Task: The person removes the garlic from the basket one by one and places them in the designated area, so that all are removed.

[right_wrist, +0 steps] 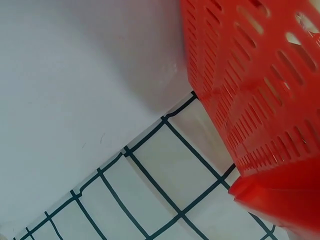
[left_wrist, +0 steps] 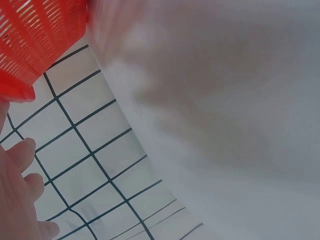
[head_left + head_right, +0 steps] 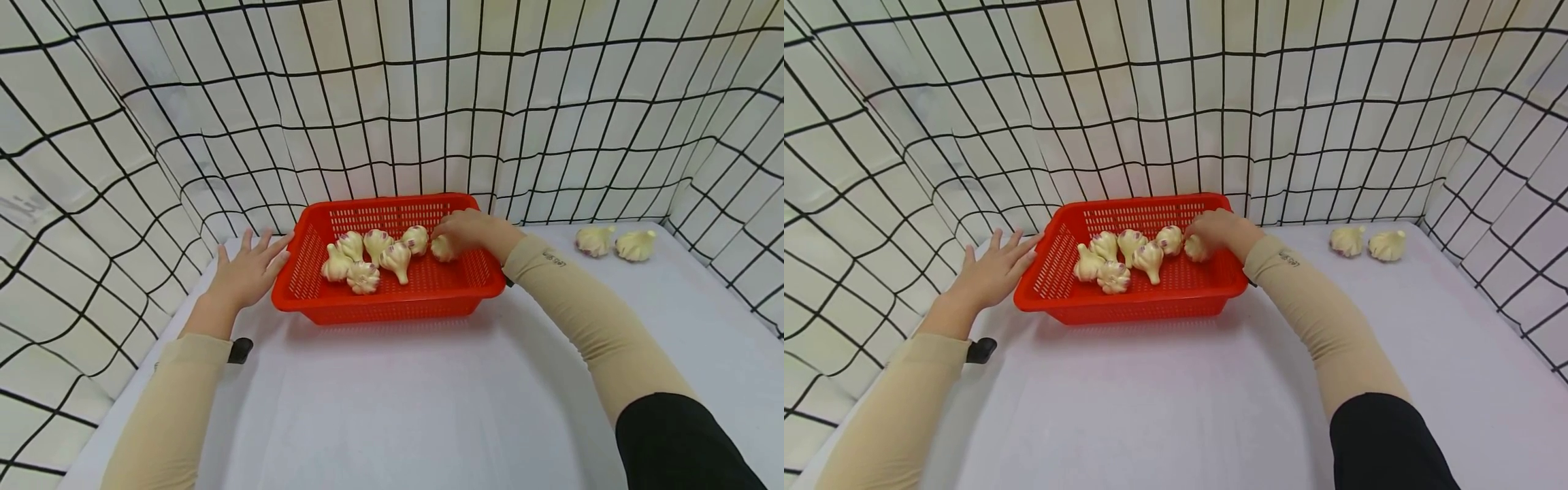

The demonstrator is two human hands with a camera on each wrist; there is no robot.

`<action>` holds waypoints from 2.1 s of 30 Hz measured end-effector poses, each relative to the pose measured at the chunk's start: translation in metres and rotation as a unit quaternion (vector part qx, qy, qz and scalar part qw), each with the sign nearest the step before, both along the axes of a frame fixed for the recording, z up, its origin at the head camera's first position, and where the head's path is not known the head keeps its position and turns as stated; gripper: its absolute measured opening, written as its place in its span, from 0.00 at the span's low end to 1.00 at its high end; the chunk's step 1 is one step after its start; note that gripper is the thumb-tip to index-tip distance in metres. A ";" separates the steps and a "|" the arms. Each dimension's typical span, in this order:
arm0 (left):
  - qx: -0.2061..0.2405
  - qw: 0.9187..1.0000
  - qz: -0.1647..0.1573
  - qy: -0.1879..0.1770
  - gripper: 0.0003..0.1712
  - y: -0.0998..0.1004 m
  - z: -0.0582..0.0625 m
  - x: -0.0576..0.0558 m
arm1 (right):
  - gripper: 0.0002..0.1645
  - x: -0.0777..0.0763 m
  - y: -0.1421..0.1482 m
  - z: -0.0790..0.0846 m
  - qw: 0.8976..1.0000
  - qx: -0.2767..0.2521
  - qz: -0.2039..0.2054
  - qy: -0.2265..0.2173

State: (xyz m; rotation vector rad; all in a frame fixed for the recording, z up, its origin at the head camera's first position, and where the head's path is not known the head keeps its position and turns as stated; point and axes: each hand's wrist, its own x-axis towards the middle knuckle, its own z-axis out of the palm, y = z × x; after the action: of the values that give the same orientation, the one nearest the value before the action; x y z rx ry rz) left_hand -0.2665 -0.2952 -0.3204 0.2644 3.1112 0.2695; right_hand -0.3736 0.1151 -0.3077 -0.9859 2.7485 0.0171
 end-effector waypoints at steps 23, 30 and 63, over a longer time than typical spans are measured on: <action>0.003 1.000 0.006 0.000 0.40 0.002 -0.002 0.000 | 0.32 0.002 -0.003 -0.006 0.999 0.007 0.016 -0.051; 0.003 1.000 0.007 -0.002 0.40 0.003 -0.001 0.002 | 0.31 0.005 -0.003 -0.004 0.999 0.010 0.027 -0.047; 0.004 1.000 0.006 0.000 0.40 0.005 -0.002 -0.001 | 0.34 0.009 0.001 0.002 0.997 -0.007 0.003 -0.073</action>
State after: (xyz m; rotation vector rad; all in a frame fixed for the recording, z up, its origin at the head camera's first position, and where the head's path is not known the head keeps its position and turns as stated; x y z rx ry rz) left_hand -0.2672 -0.2906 -0.3222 0.2462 3.1128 0.2808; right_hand -0.3642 0.1160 -0.3062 -0.9576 2.6163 -0.0714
